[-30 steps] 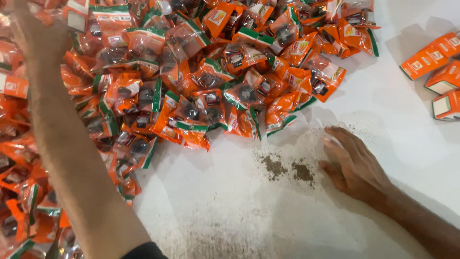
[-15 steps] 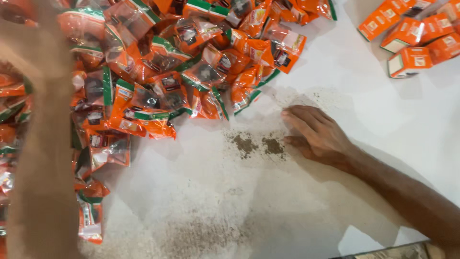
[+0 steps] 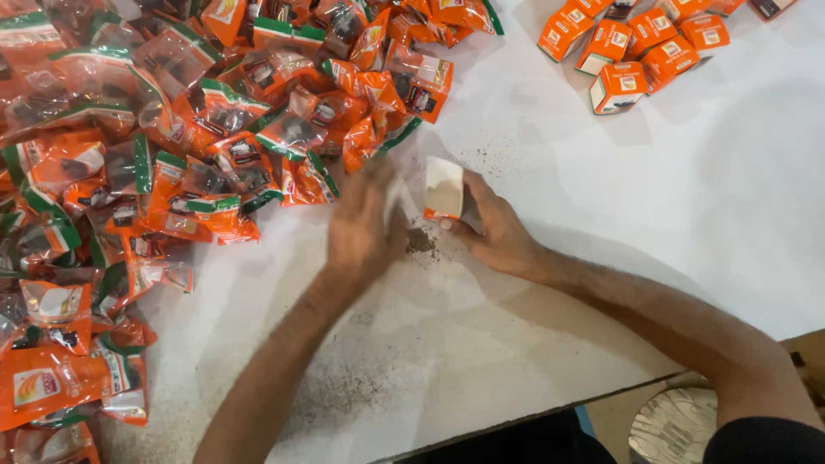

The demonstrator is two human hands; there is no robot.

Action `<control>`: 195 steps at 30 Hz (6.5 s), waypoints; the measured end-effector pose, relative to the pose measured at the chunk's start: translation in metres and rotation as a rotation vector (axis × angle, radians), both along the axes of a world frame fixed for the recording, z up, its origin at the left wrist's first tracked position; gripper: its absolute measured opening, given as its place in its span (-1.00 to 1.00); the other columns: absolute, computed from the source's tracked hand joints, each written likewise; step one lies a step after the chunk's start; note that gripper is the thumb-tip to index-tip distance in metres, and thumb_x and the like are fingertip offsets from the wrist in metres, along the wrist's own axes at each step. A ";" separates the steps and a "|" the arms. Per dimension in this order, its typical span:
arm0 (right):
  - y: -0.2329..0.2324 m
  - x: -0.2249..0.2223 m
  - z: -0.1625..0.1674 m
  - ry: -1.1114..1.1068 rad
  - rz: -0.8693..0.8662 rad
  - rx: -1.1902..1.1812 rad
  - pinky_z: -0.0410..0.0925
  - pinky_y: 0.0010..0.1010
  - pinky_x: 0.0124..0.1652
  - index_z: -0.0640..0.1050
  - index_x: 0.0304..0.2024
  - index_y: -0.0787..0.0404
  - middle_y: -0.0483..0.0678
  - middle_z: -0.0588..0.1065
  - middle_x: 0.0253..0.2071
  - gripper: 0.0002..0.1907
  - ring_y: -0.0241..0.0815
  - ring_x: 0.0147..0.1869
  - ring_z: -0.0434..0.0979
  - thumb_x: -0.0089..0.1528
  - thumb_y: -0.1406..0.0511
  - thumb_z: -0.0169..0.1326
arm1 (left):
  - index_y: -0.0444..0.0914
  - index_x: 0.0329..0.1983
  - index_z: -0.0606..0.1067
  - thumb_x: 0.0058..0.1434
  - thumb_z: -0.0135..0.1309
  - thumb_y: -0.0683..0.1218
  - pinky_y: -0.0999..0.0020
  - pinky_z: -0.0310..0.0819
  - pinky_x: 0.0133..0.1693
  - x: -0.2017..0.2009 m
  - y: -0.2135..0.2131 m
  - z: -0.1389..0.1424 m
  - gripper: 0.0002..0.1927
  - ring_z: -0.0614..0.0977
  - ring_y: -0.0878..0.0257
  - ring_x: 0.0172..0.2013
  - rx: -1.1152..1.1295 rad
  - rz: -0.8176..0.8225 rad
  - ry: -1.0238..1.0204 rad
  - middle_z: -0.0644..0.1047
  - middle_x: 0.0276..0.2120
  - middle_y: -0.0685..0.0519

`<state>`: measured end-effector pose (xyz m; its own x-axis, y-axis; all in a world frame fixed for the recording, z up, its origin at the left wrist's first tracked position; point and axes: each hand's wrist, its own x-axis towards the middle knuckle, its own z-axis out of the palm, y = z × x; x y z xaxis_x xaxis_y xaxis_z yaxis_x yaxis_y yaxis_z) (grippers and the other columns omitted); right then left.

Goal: The person picks small orange packets from a pile on the table and places them one at a time into small orange boxes, closing the flaps and setting the filled boxes aside. They repeat this packing cycle continuously across the table.

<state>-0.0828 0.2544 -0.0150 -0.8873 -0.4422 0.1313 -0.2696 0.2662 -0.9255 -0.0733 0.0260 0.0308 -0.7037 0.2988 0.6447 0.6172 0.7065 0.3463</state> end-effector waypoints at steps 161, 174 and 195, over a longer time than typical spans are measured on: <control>0.020 -0.063 0.014 0.747 0.047 0.485 0.26 0.05 0.29 0.30 0.35 0.36 0.28 0.40 0.23 -0.44 0.30 0.33 0.38 0.40 0.20 0.08 | -0.36 0.38 0.14 0.14 0.29 -0.09 -0.17 -0.01 0.40 -0.032 -0.019 -0.062 -0.18 0.05 -0.29 0.45 0.110 0.354 -0.308 0.07 0.41 -0.33; 0.019 -0.060 0.020 0.722 0.048 0.500 0.28 0.02 0.26 0.37 0.28 0.34 0.23 0.42 0.20 -0.50 0.28 0.29 0.40 0.37 0.20 0.08 | -0.35 0.35 0.19 0.16 0.27 -0.10 -0.20 -0.01 0.38 -0.030 -0.017 -0.063 -0.24 0.08 -0.31 0.43 0.051 0.330 -0.284 0.14 0.37 -0.34; 0.021 -0.062 0.015 0.740 0.053 0.486 0.28 -0.02 0.27 0.47 0.16 0.35 0.18 0.42 0.21 -0.59 0.22 0.32 0.39 0.36 0.22 0.10 | -0.31 0.35 0.18 0.14 0.27 -0.13 -0.18 0.04 0.38 -0.028 -0.019 -0.061 -0.24 0.14 -0.29 0.41 0.091 0.298 -0.218 0.21 0.33 -0.31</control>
<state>-0.1448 0.2752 0.0000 -0.6266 -0.6363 0.4501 -0.7770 0.5551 -0.2971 -0.1011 0.0075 -0.0301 -0.8745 0.0086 0.4850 0.2942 0.8045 0.5160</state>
